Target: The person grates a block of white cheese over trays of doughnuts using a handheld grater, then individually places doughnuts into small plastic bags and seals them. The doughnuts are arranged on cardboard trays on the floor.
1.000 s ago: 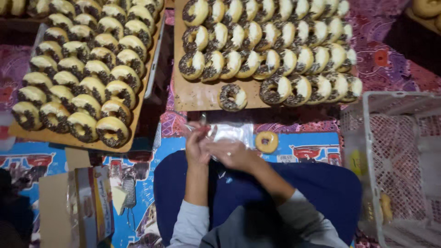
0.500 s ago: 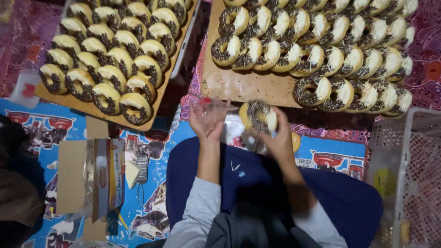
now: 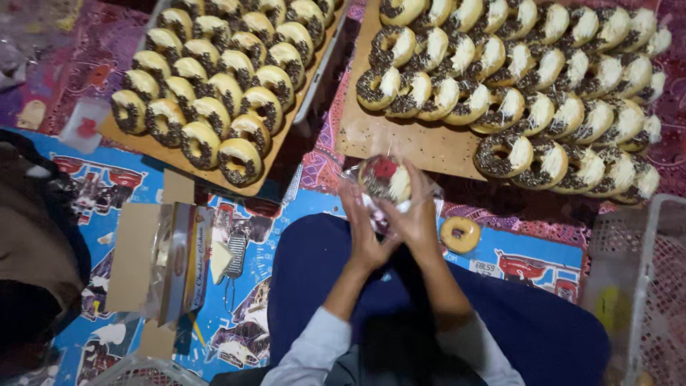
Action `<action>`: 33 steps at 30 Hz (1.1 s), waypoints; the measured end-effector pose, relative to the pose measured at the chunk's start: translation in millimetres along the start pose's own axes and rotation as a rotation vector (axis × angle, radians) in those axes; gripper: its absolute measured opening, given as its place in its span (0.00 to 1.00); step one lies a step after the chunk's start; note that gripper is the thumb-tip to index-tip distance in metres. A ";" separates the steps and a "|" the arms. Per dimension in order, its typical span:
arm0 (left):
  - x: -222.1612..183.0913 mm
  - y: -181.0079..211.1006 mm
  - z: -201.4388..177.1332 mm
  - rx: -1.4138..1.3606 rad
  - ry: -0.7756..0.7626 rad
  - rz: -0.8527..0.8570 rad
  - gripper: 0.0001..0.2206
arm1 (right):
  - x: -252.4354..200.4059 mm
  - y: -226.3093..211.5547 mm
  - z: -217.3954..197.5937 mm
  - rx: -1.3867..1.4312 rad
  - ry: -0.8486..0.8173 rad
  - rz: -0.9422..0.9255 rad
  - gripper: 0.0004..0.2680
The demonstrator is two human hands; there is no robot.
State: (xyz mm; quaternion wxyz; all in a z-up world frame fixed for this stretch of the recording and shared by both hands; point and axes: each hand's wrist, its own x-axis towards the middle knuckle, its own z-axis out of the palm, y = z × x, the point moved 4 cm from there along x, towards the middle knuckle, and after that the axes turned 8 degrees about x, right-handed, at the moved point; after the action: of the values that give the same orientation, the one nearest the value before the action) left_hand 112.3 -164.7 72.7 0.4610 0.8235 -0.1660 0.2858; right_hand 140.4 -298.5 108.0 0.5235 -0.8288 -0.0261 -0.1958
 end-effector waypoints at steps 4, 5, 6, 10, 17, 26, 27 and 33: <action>-1.0 3.9 -55.9 0.164 -0.232 0.237 0.25 | -20.7 7.9 22.0 0.587 -0.533 0.430 0.27; -2.1 2.6 -68.6 0.143 -0.199 0.213 0.17 | -20.2 4.3 26.1 0.467 -0.568 0.393 0.24; -2.7 0.6 -80.1 0.119 -0.173 0.188 0.11 | -20.9 -1.5 29.3 0.347 -0.598 0.360 0.22; -39.7 -22.3 -126.7 -0.018 -0.052 -0.286 0.08 | -47.3 -39.2 41.6 -0.054 -0.566 0.158 0.11; -78.6 -69.4 -140.4 -0.382 0.058 -0.790 0.11 | -73.6 -93.4 85.7 -0.122 -0.662 -0.168 0.05; -99.8 -75.9 -134.0 -0.208 -0.020 -0.773 0.08 | -71.1 -88.0 103.2 0.077 -0.518 -0.480 0.13; -103.2 -72.0 -134.2 -0.150 -0.070 -0.809 0.08 | -68.6 -82.8 106.1 0.061 -0.560 -0.408 0.14; -79.4 -46.9 -132.4 -0.282 0.040 -0.726 0.09 | -29.3 -39.5 68.5 -0.188 -0.371 0.143 0.13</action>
State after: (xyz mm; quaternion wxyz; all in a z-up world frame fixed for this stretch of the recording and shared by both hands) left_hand 33.3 -26.5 46.4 0.6440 0.7515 0.1077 0.0946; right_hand 123.9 -215.8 105.9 0.4427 -0.8955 -0.0445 -0.0041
